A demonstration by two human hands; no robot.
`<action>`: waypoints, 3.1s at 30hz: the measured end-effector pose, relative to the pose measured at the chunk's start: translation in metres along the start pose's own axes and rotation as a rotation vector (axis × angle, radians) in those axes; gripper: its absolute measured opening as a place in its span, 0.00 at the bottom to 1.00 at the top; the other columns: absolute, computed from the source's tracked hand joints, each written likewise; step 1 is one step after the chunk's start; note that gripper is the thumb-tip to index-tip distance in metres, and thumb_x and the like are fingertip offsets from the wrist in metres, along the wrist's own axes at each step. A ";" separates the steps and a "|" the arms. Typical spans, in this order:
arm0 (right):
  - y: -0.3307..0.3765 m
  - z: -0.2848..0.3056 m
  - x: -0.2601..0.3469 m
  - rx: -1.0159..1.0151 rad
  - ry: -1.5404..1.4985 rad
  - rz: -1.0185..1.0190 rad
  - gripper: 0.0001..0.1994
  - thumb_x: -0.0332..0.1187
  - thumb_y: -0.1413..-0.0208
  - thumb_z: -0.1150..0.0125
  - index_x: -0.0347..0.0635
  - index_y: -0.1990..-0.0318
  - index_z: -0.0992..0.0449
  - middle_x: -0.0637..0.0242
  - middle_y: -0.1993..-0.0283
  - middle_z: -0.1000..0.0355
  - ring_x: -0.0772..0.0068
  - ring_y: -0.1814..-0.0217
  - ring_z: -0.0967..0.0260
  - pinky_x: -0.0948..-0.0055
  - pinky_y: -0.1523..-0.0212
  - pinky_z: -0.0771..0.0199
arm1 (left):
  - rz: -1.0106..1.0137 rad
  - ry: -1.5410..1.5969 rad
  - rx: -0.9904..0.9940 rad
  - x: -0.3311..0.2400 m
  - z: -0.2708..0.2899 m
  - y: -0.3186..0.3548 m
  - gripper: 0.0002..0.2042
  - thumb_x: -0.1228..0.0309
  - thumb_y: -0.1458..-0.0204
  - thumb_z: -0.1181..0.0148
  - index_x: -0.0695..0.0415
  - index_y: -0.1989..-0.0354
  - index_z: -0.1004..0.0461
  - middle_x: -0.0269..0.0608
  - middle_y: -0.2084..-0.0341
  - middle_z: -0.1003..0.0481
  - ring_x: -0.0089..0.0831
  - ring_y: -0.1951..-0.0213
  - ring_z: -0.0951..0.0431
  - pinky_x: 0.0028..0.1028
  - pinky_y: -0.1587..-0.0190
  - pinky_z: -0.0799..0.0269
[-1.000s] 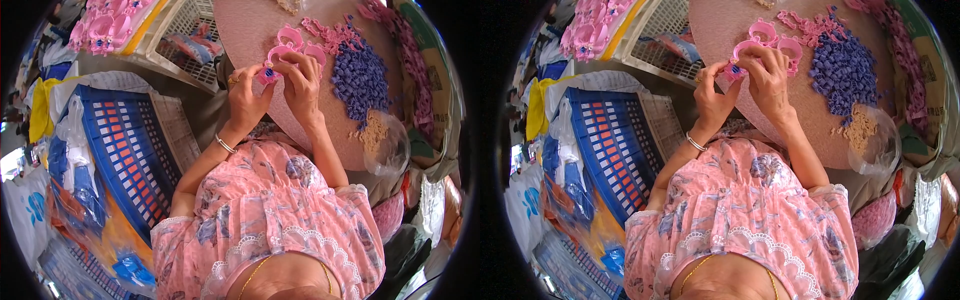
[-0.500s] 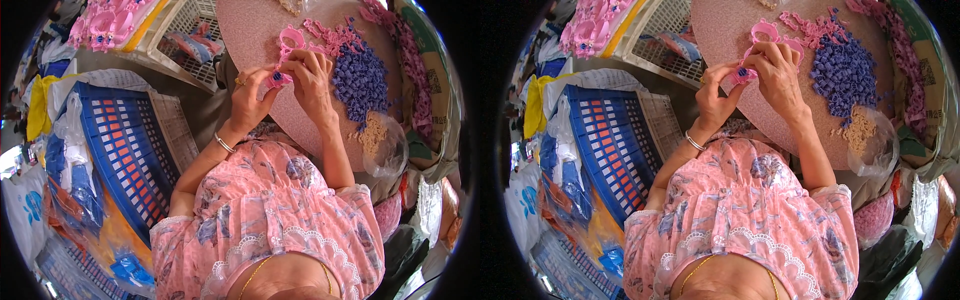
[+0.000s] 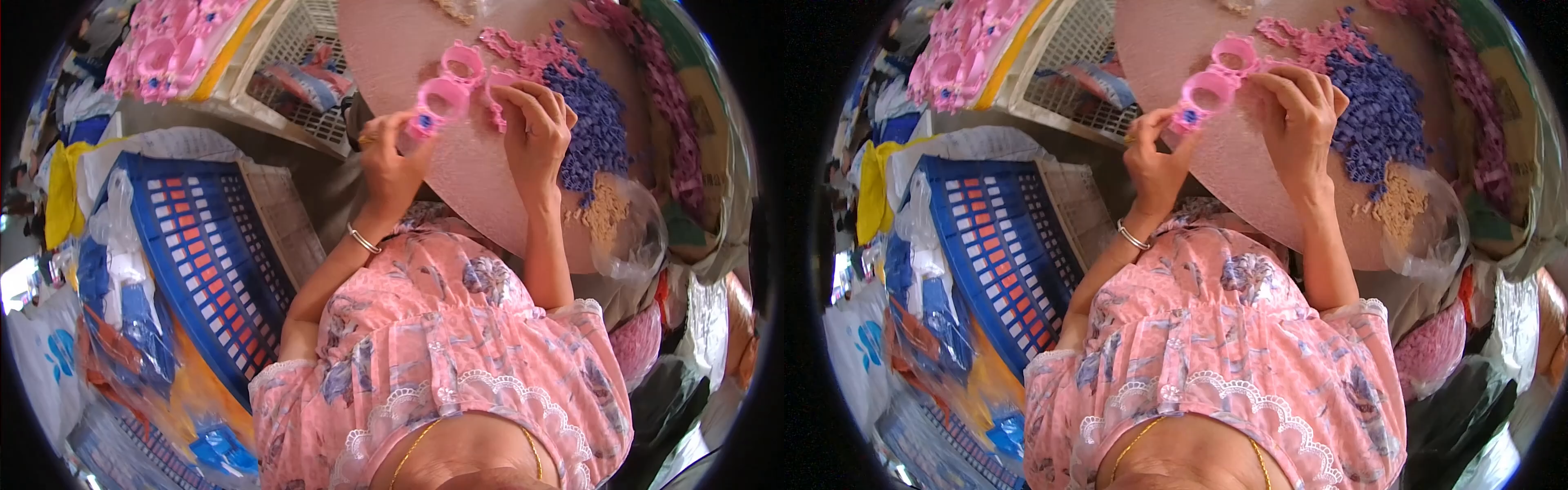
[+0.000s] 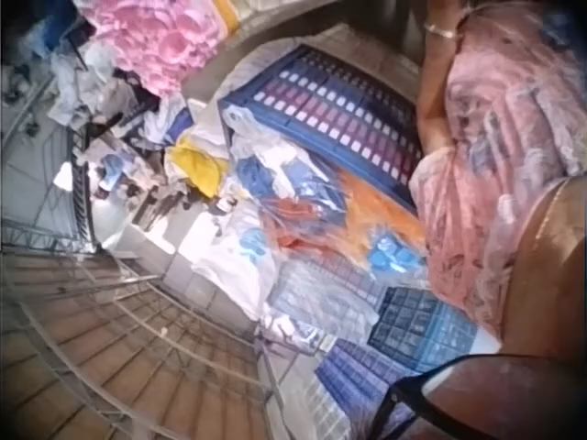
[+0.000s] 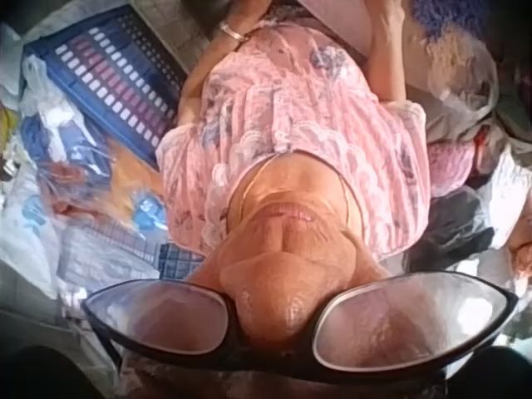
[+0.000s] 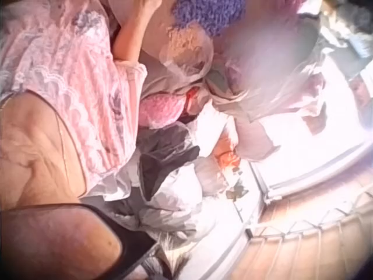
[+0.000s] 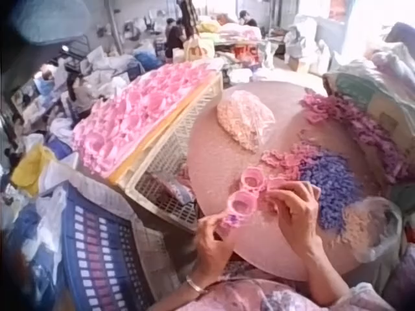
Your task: The recorder is assembling small pink plastic toy parts by manually attaching blue flowers and other decorative components.
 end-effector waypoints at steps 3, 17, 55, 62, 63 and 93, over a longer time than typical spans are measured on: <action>0.006 0.018 -0.035 -0.104 0.131 -0.088 0.06 0.28 0.48 0.32 0.49 0.63 0.16 0.73 0.63 0.22 0.72 0.60 0.26 0.71 0.54 0.37 | -0.047 -0.280 -0.081 0.016 0.010 -0.005 0.19 0.70 0.59 0.25 0.56 0.58 0.26 0.45 0.66 0.22 0.45 0.59 0.24 0.41 0.53 0.31; 0.076 0.031 -0.086 0.041 0.276 -0.352 0.08 0.31 0.53 0.29 0.50 0.63 0.16 0.71 0.59 0.22 0.66 0.53 0.29 0.64 0.48 0.40 | -0.211 -0.443 -0.096 0.004 0.003 -0.019 0.28 0.57 0.59 0.23 0.55 0.52 0.28 0.39 0.52 0.22 0.42 0.48 0.28 0.41 0.43 0.41; 0.041 -0.038 -0.058 0.036 -0.436 -0.410 0.10 0.18 0.48 0.37 0.40 0.59 0.19 0.64 0.62 0.19 0.74 0.66 0.22 0.77 0.62 0.24 | -0.328 -0.715 0.153 -0.041 -0.054 -0.022 0.20 0.58 0.54 0.31 0.54 0.57 0.28 0.39 0.58 0.31 0.39 0.56 0.31 0.40 0.51 0.41; 0.014 -0.056 -0.031 0.111 -0.175 -0.098 0.06 0.28 0.51 0.33 0.45 0.63 0.18 0.69 0.63 0.19 0.67 0.58 0.25 0.68 0.52 0.34 | -0.369 -0.818 0.176 -0.029 -0.071 -0.037 0.10 0.64 0.48 0.39 0.54 0.65 0.32 0.37 0.71 0.27 0.37 0.61 0.29 0.39 0.56 0.41; 0.014 -0.058 -0.031 0.106 -0.173 -0.094 0.06 0.29 0.51 0.32 0.47 0.64 0.17 0.70 0.62 0.19 0.69 0.56 0.26 0.68 0.49 0.37 | -0.402 -0.774 0.126 -0.033 -0.068 -0.036 0.07 0.68 0.48 0.41 0.54 0.66 0.33 0.37 0.77 0.27 0.37 0.64 0.28 0.40 0.57 0.43; 0.024 -0.049 -0.009 0.253 0.011 0.060 0.12 0.30 0.52 0.33 0.51 0.58 0.17 0.72 0.49 0.23 0.64 0.43 0.32 0.61 0.42 0.44 | -0.225 -0.401 0.166 -0.025 -0.041 -0.005 0.18 0.66 0.49 0.35 0.59 0.53 0.33 0.46 0.62 0.25 0.44 0.55 0.26 0.42 0.50 0.41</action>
Point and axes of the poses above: each hand's wrist, its own y-axis away from the middle knuckle, its own z-axis out of the back of the hand, x = y × z, the point moved 10 cm from there along -y, towards the middle knuckle
